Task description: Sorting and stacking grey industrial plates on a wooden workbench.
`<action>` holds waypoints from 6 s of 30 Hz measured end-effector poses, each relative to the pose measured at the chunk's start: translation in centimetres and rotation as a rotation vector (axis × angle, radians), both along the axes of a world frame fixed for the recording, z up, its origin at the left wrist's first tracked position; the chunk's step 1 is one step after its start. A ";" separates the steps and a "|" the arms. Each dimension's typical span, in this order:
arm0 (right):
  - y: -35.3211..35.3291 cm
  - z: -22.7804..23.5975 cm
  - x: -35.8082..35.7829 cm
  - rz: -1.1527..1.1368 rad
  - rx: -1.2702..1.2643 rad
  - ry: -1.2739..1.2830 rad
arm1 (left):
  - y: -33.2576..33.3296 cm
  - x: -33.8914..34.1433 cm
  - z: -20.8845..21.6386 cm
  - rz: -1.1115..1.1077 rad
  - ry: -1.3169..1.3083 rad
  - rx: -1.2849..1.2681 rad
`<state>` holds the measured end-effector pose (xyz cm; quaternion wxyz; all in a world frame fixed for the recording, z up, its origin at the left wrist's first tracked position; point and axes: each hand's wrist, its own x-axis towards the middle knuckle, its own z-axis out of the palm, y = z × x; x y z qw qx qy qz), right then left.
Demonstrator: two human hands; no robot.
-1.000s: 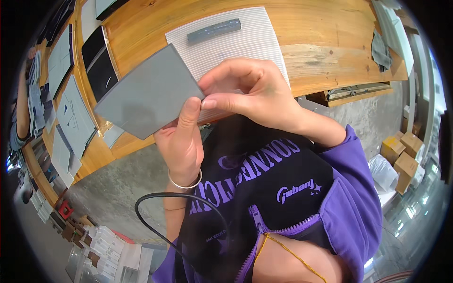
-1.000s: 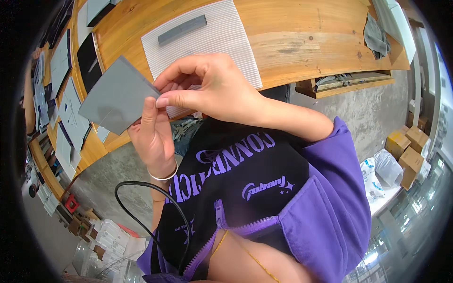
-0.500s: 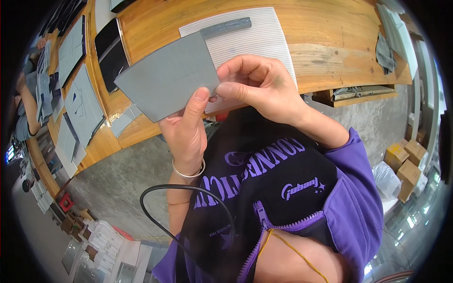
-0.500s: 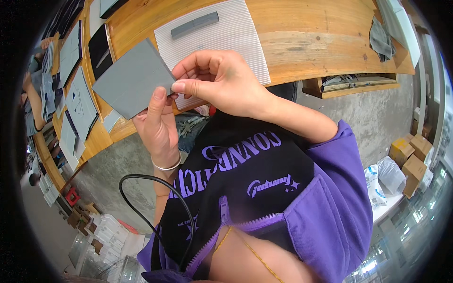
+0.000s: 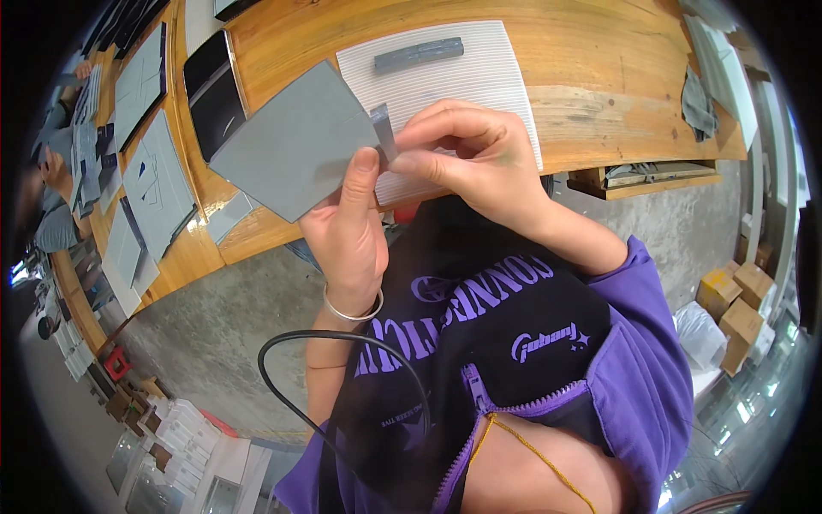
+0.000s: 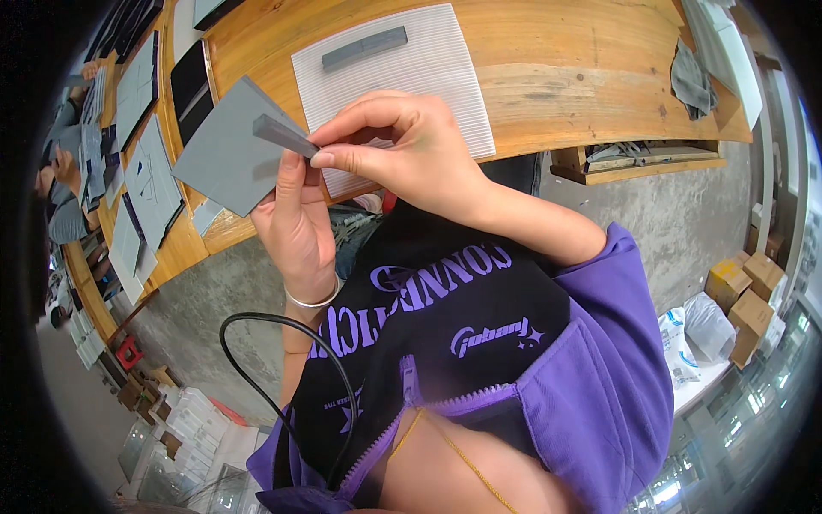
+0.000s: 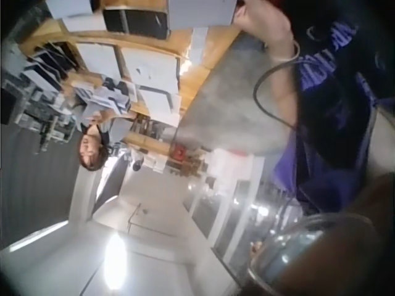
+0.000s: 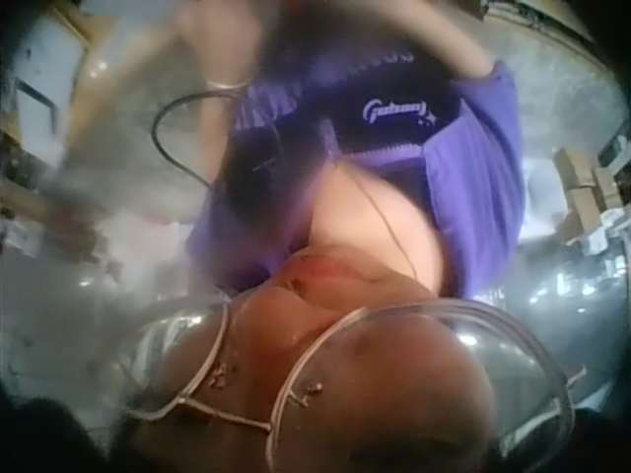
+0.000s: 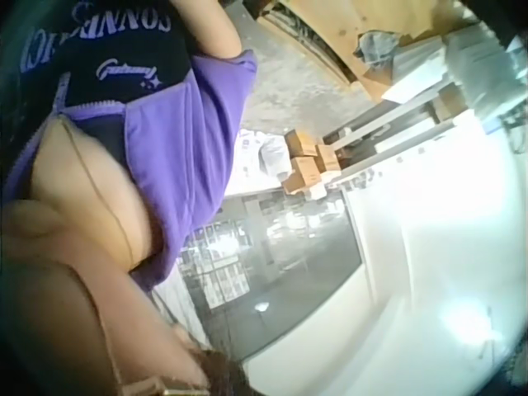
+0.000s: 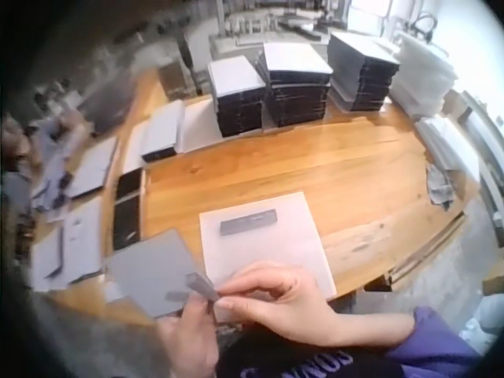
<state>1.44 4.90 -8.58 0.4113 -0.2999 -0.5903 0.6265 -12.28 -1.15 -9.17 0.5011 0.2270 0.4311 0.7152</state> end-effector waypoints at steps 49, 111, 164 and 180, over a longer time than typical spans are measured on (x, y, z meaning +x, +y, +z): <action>7.5 2.1 2.7 -0.064 0.904 -0.788 | 0.0 -2.0 0.5 -0.026 -0.035 -0.006; 0.3 1.3 0.4 0.180 -0.340 0.050 | -0.1 -0.6 1.1 -0.076 -0.004 -0.020; -0.8 1.1 -0.2 0.159 -0.393 0.079 | -1.7 -1.2 0.2 -0.096 0.158 -0.004; -0.6 1.2 0.0 0.162 -0.386 0.094 | -1.2 -0.5 0.4 -0.014 0.060 -0.012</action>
